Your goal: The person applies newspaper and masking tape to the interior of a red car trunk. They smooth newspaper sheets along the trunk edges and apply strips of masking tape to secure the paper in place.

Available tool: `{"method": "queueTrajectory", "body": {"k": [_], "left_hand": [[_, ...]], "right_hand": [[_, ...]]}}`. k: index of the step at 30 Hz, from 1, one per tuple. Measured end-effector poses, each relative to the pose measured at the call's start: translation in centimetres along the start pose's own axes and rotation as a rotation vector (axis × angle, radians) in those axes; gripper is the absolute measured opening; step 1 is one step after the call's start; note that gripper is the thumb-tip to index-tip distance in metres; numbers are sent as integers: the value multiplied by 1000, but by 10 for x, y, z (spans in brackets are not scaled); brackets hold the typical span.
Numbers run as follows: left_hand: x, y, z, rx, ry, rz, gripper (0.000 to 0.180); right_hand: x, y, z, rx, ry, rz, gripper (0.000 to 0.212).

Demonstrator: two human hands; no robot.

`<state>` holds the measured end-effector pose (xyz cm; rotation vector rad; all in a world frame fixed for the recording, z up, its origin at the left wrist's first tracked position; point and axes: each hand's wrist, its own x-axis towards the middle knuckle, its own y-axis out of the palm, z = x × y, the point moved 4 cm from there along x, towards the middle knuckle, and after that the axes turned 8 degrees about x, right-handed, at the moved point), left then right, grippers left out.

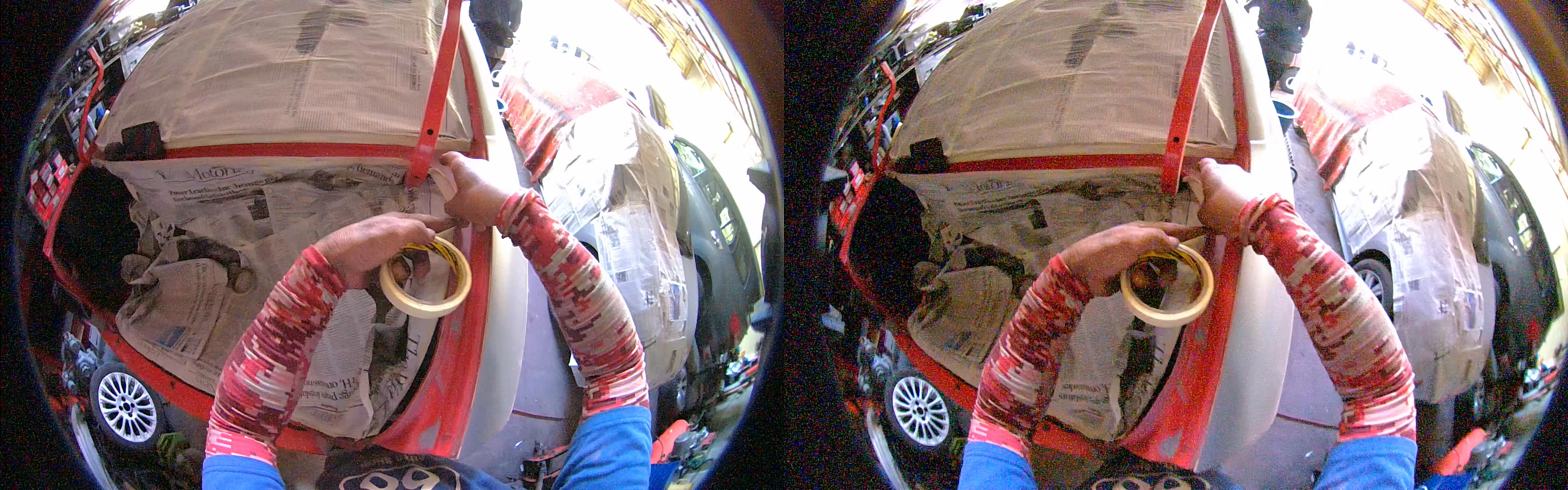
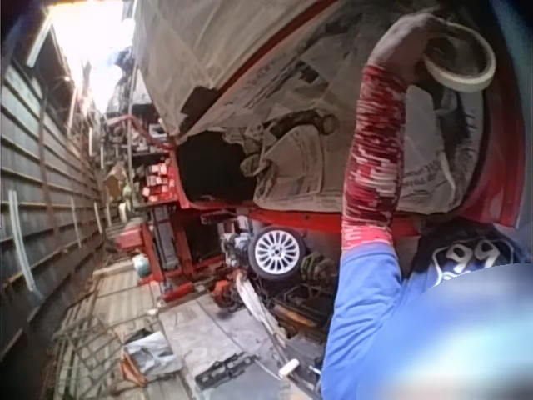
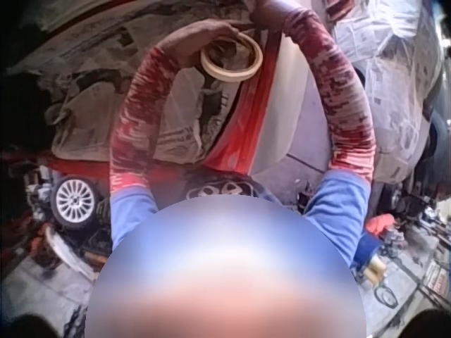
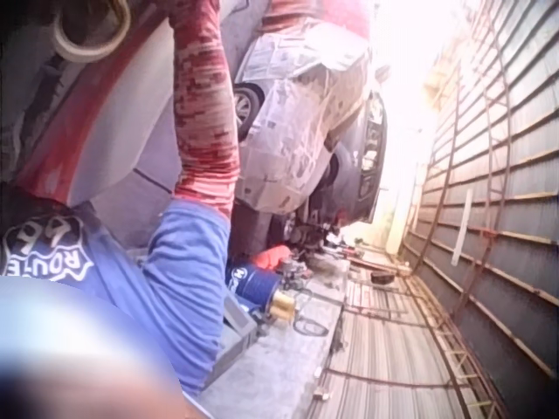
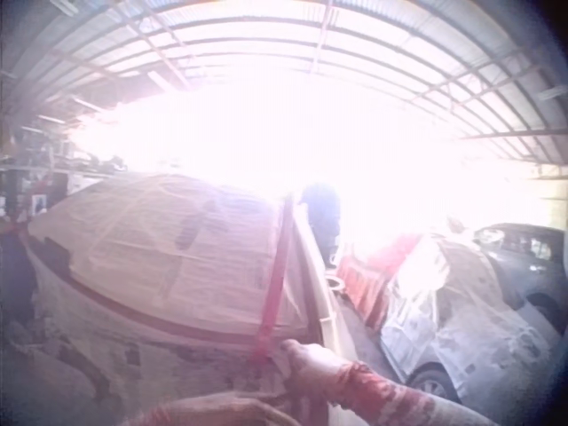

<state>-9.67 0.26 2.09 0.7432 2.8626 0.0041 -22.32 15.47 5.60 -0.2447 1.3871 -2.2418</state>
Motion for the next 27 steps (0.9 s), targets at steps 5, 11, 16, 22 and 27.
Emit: {"method": "queueTrajectory", "body": {"k": [5,11,16,22,27], "left_hand": [[-24,27,-2,-15,94,-133,70],[-50,39,6,-62,91,-86,77],[-72,40,15,-223,30,28,78],[-74,45,22,-122,155,121,76],[-73,53,29,-326,35,177,89]], "right_hand": [[-11,-10,11,-85,-36,26,77],[-15,-8,19,-129,-148,-38,76],[-11,-6,7,-97,-143,-31,77],[-12,-9,15,-84,-77,6,74],[-16,-11,21,-86,-62,19,75]]}}
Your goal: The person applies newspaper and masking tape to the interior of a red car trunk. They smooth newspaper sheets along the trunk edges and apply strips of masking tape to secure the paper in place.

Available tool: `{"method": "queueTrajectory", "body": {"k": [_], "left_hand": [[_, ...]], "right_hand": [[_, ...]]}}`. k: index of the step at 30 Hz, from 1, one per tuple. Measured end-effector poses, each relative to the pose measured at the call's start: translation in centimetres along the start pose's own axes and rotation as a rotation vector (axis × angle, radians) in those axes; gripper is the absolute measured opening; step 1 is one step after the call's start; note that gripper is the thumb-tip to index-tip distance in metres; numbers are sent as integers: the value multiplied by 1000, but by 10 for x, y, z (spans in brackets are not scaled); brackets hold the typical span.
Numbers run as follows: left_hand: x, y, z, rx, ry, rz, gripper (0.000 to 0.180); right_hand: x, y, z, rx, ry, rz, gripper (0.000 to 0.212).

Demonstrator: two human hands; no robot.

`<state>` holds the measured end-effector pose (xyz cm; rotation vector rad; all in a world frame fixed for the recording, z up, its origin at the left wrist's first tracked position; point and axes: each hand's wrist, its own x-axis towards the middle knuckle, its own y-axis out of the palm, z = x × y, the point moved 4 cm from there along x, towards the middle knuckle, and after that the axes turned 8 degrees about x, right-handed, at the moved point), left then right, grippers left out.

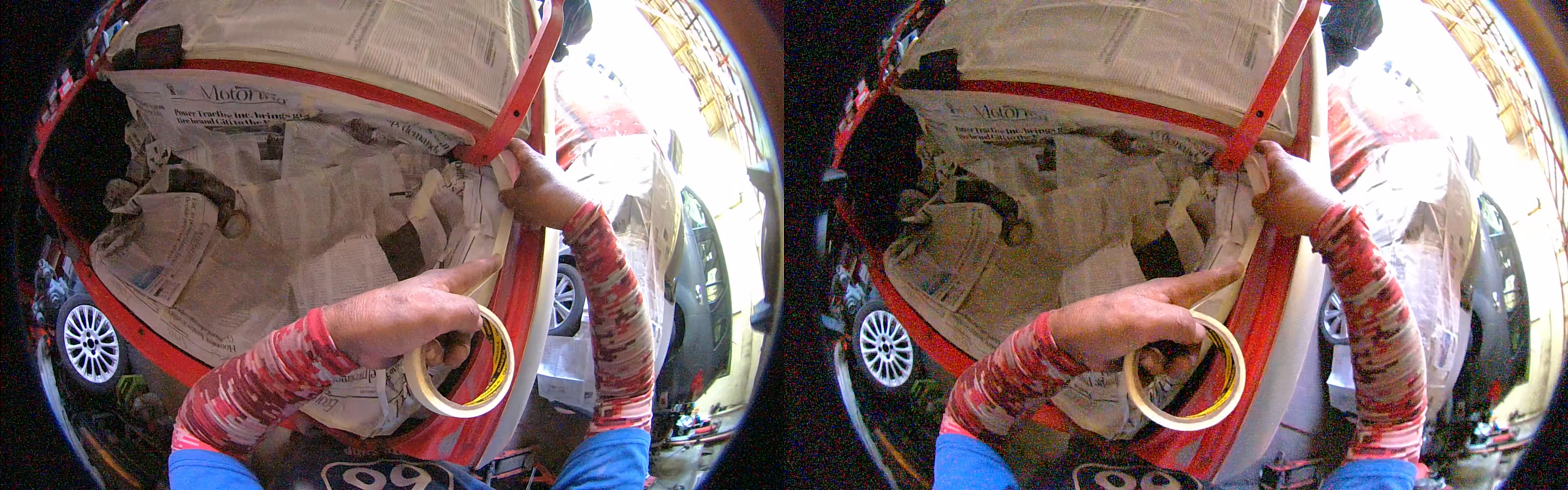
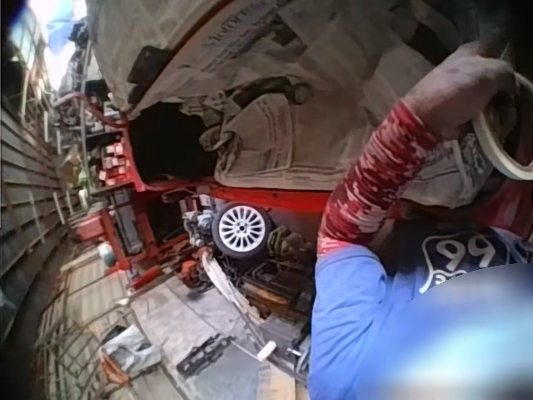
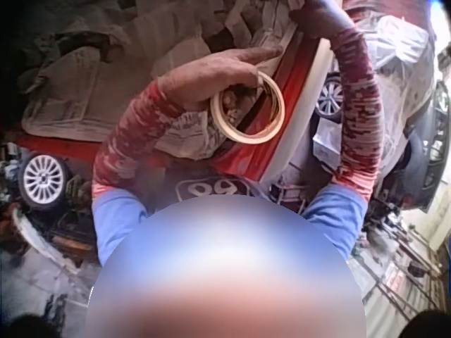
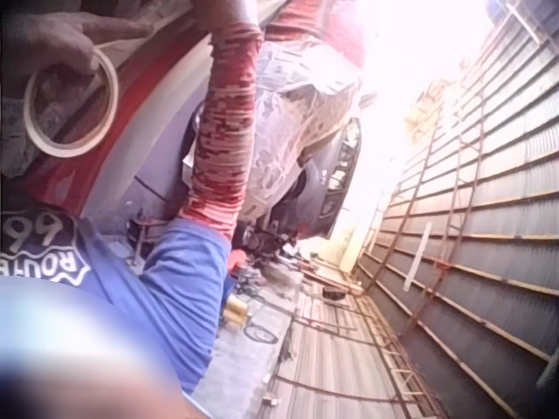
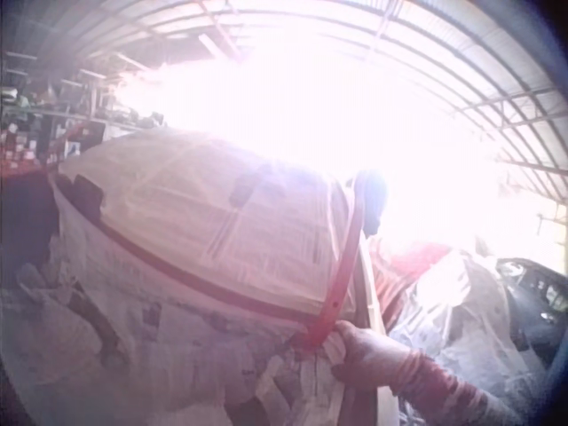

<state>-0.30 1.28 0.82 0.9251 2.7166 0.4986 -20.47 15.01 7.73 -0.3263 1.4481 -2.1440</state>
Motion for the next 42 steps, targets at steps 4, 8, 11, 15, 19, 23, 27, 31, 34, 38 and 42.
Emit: {"method": "queueTrajectory", "body": {"k": [4,8,11,15,19,23,27,31,34,38,42], "left_hand": [[1,3,7,-73,-1,48,92],[6,5,14,-83,25,54,96],[11,4,14,88,52,12,99],[6,6,11,47,46,72,102],[4,9,6,16,57,81,105],[6,15,1,-41,95,63,106],[3,19,0,-82,46,77,105],[3,18,-1,-95,8,94,106],[5,17,2,-138,16,112,104],[8,16,7,-162,3,76,101],[7,16,6,-156,31,87,97]], "right_hand": [[1,1,-1,-24,5,8,77],[2,1,-1,7,47,30,77],[0,-2,-3,67,125,88,78],[-1,-2,2,11,17,20,78],[-19,-9,18,-235,-235,-217,72],[-56,-2,29,-381,-284,-350,34],[-77,8,27,-375,-176,-361,21],[-88,20,25,-367,-220,-391,20],[-93,22,25,-369,-261,-456,19],[-96,26,28,-411,-352,-481,18],[-87,21,26,-425,-306,-481,19]]}}
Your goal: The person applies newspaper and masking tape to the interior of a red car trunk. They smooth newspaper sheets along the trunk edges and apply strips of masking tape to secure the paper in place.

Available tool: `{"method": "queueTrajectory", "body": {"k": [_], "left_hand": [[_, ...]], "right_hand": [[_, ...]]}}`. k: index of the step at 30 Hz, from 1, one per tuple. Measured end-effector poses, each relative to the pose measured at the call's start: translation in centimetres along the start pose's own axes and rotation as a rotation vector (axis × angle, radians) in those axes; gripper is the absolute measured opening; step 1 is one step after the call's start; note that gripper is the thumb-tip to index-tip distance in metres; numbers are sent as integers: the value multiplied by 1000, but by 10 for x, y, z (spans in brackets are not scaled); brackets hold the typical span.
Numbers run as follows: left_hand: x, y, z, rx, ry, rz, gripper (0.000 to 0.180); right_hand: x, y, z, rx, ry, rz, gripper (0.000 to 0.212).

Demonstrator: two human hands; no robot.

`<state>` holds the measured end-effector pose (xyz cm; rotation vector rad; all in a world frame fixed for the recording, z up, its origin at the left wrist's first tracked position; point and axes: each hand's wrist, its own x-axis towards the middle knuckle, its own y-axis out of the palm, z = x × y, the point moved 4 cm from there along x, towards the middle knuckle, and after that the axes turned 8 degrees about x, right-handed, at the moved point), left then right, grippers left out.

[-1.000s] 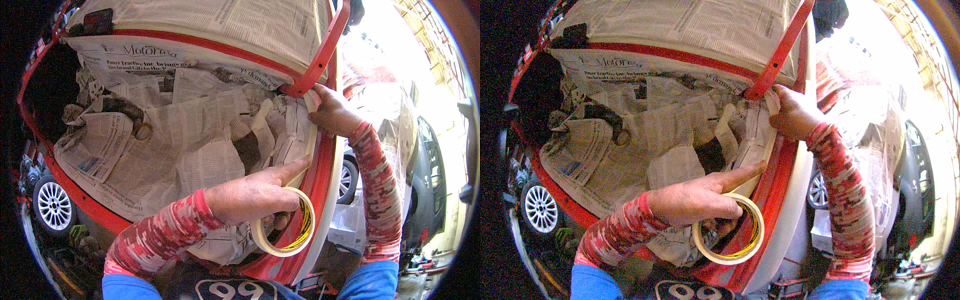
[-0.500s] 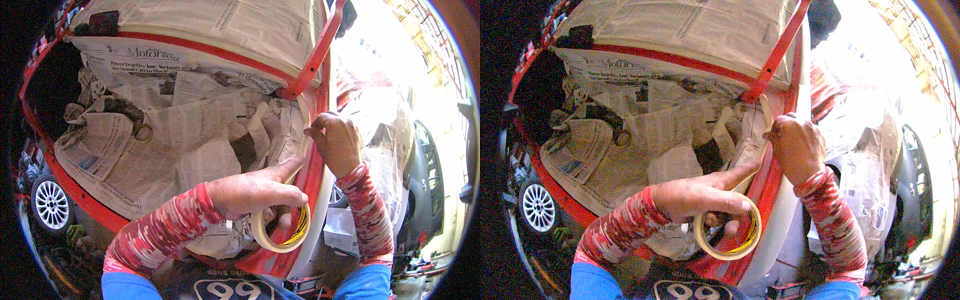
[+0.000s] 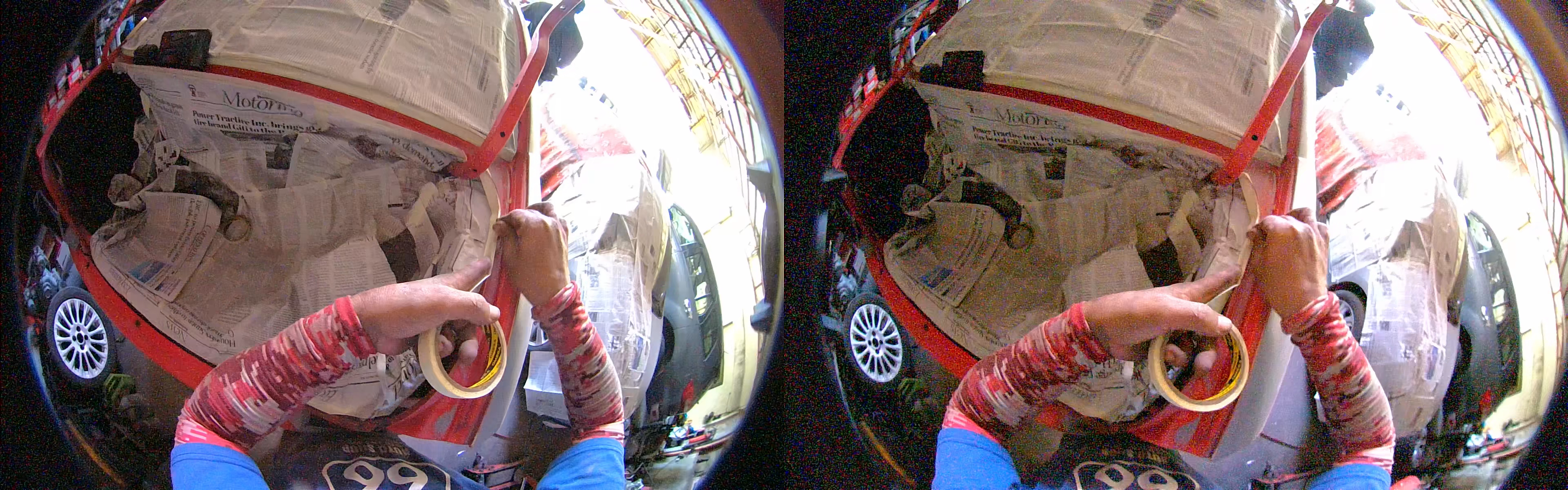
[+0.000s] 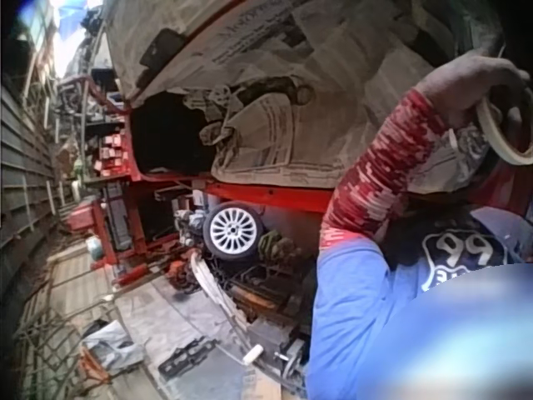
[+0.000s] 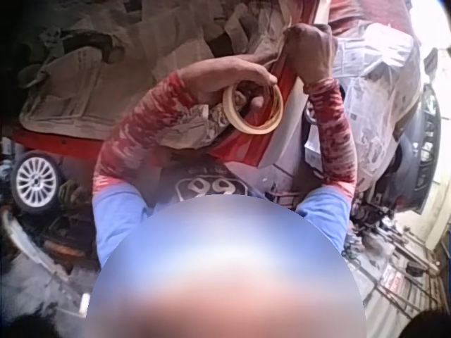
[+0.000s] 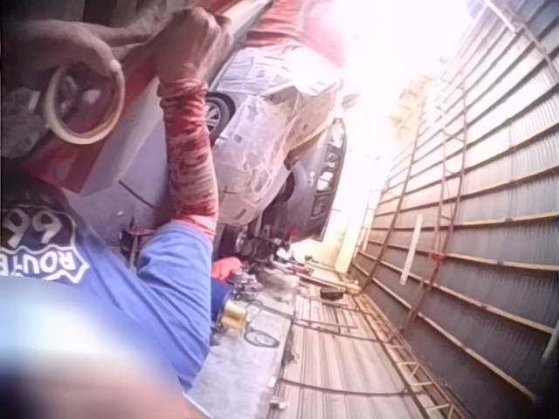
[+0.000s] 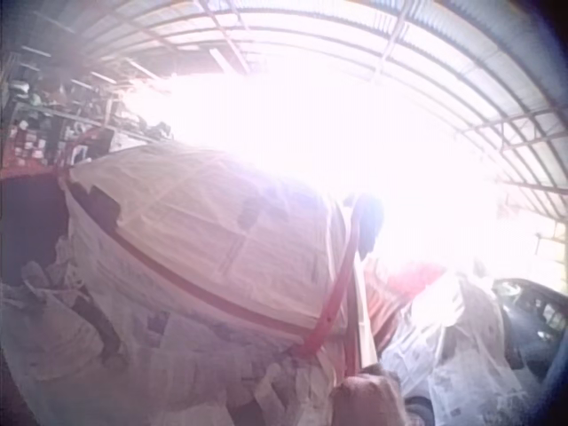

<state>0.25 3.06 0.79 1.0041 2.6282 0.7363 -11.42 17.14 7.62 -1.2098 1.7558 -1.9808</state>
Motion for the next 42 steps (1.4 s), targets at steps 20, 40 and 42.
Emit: {"method": "queueTrajectory", "body": {"k": [20,40,42], "left_hand": [[2,1,-3,-67,56,77,75],[2,1,-3,54,80,-6,73],[2,-1,-2,51,79,-12,73]], "right_hand": [[61,37,-66,208,200,-136,16],[58,17,-25,184,46,-3,19],[37,-1,-19,303,-90,114,16]]}}
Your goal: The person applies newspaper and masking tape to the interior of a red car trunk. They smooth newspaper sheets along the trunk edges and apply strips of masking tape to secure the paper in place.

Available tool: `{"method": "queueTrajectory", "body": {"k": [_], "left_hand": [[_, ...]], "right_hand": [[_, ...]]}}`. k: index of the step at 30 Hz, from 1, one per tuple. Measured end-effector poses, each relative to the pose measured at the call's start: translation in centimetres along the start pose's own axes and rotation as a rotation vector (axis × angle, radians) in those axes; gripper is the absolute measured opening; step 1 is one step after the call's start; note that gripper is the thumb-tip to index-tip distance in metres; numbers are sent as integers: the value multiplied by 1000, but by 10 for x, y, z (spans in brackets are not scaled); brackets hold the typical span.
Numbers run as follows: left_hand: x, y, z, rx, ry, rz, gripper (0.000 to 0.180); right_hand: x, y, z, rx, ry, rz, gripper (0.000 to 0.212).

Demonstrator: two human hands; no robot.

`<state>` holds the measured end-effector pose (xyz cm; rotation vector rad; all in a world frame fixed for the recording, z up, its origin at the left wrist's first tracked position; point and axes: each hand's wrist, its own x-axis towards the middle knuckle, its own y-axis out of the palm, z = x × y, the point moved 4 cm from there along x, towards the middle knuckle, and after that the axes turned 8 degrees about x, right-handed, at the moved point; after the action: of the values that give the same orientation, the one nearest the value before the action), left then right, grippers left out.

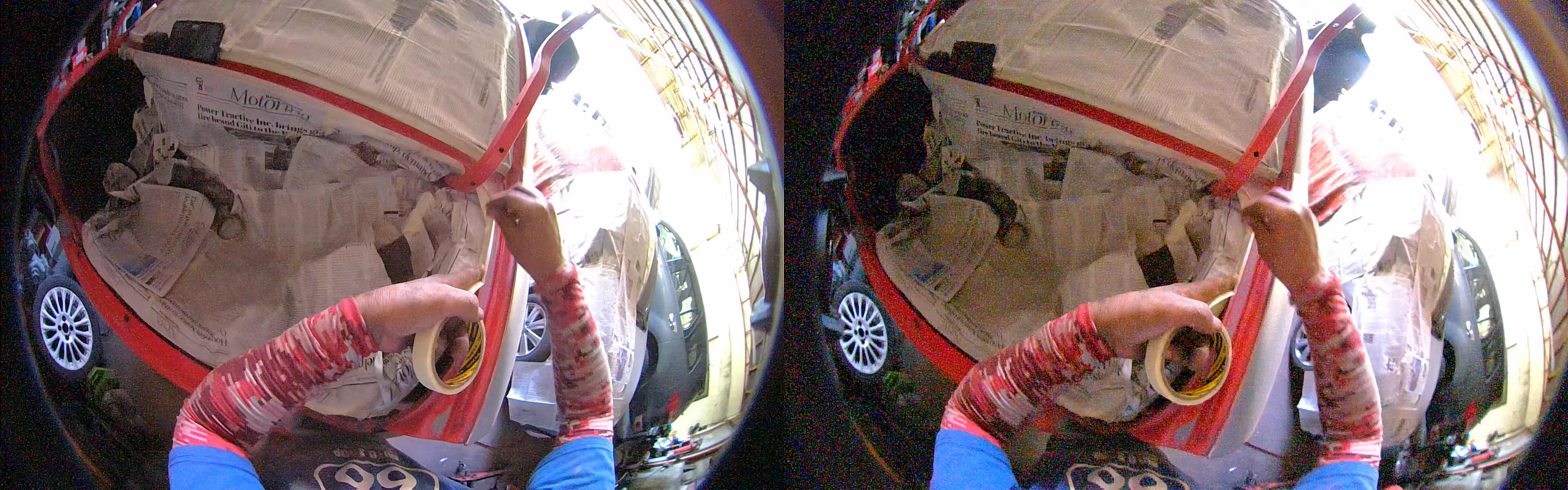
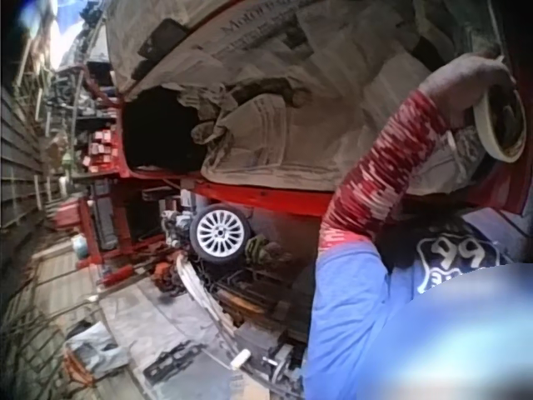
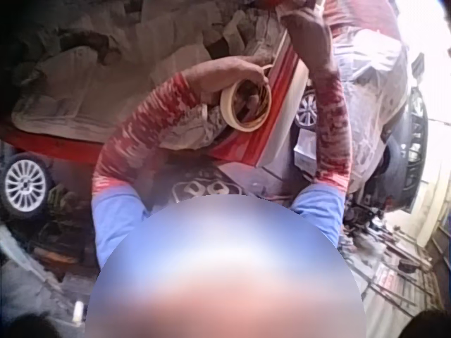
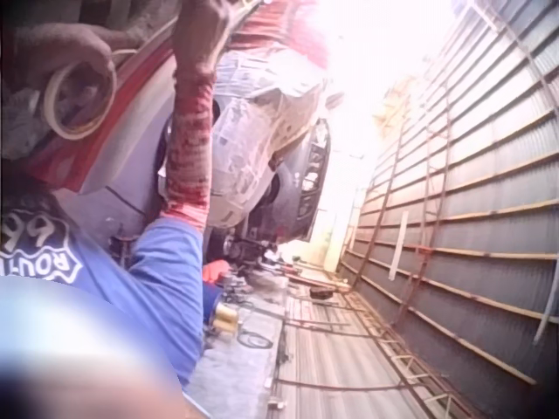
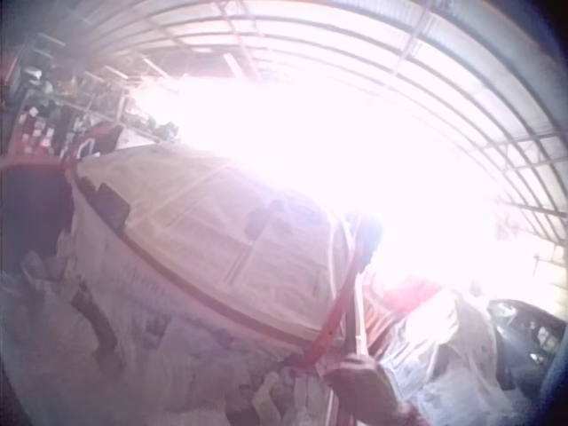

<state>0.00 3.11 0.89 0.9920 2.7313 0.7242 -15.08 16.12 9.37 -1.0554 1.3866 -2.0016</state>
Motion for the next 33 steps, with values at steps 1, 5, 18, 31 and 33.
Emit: {"method": "queueTrajectory", "body": {"k": [1,5,18,31,33], "left_hand": [[0,-1,0,-3,12,-3,73],[0,-2,1,-34,0,4,76],[-3,0,-1,-5,-5,-1,82],[-7,4,-3,20,15,6,84],[-16,11,-2,34,48,-51,90]], "right_hand": [[-12,-1,6,46,-56,50,17],[-38,-4,17,107,-201,143,26],[-4,-2,4,-333,-286,302,30],[-56,-13,27,-18,-227,303,53],[-57,-12,27,-41,-238,305,52]]}}
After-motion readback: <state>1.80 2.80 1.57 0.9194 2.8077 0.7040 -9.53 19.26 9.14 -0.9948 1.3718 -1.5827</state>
